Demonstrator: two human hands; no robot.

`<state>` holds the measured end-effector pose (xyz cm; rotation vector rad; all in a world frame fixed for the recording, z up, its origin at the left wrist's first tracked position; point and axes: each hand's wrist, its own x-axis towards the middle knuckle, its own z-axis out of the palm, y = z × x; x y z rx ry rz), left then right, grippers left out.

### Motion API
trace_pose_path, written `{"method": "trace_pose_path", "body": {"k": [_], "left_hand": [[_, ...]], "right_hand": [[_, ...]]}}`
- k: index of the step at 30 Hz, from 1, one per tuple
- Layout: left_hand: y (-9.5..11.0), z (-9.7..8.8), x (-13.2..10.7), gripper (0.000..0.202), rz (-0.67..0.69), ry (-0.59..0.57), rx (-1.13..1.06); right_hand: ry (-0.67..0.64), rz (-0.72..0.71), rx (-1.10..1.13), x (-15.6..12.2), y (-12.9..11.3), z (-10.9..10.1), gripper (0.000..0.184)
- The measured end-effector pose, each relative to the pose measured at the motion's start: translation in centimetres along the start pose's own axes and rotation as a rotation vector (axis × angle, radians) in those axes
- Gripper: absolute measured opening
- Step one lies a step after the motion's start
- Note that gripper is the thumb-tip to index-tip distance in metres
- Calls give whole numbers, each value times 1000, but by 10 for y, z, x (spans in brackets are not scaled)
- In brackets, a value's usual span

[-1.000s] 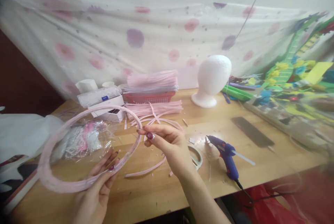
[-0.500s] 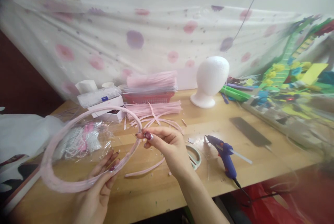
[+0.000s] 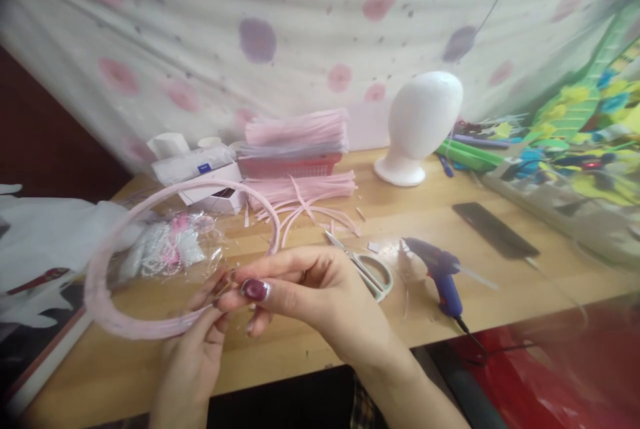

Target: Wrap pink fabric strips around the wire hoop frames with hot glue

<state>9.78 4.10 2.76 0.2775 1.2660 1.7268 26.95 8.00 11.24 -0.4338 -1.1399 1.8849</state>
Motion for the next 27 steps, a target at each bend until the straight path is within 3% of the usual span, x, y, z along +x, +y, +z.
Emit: {"method": "trace_pose_path", "body": {"k": [15,27], "left_hand": [[-3,5,-2,37,35,10,-21],[-5,-2,9,45,0,-1,79]], "right_hand": [[13,54,70,1,2,2,5],[43,58,47,4,2,3,5]]}}
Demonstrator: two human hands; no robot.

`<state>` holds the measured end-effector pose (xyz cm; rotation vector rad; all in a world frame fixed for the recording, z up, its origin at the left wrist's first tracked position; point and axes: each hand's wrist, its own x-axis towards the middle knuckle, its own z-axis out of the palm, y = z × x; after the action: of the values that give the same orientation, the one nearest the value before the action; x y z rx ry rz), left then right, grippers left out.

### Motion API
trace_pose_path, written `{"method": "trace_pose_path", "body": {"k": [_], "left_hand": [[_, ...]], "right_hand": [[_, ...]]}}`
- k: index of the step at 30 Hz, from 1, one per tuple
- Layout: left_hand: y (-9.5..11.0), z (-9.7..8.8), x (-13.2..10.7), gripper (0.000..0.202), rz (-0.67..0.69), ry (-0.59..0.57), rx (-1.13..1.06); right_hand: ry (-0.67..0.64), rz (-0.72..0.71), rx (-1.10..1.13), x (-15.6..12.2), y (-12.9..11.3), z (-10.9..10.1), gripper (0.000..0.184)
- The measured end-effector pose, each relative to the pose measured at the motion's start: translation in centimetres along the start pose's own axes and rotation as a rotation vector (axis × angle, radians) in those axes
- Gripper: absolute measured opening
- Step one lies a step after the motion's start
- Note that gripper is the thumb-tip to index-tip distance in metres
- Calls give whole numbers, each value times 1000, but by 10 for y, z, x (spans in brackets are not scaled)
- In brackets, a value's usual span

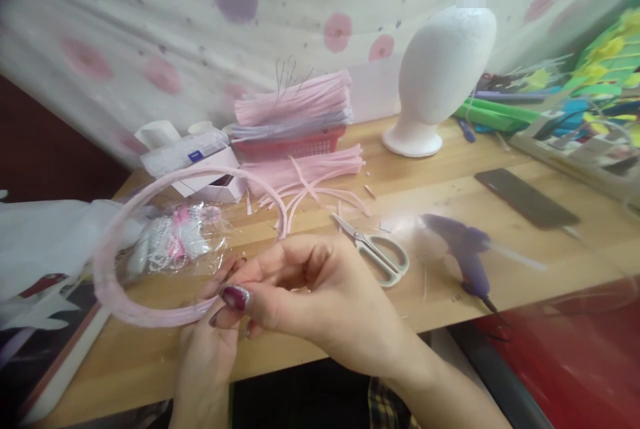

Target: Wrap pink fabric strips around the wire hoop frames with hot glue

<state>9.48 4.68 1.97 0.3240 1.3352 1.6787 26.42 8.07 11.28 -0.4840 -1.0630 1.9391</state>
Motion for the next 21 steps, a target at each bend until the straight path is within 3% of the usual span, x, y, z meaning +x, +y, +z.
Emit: {"method": "trace_pose_path", "body": {"k": [11,15,18,21], "left_hand": [[-3,-10,13,41,-107,-22,-32],[0,-15,16,42,-161,-71,-32],[-3,-16,16,45,-135,-73,17],[-11,-15,12,44,-7,-79,54]], "right_hand": [[32,86,77,-3,1,8,24],[50,103,116,-4,2,10,21],[48,150,156,-4,1,11,21],[20,194,170,-4,-2,12,23]]}}
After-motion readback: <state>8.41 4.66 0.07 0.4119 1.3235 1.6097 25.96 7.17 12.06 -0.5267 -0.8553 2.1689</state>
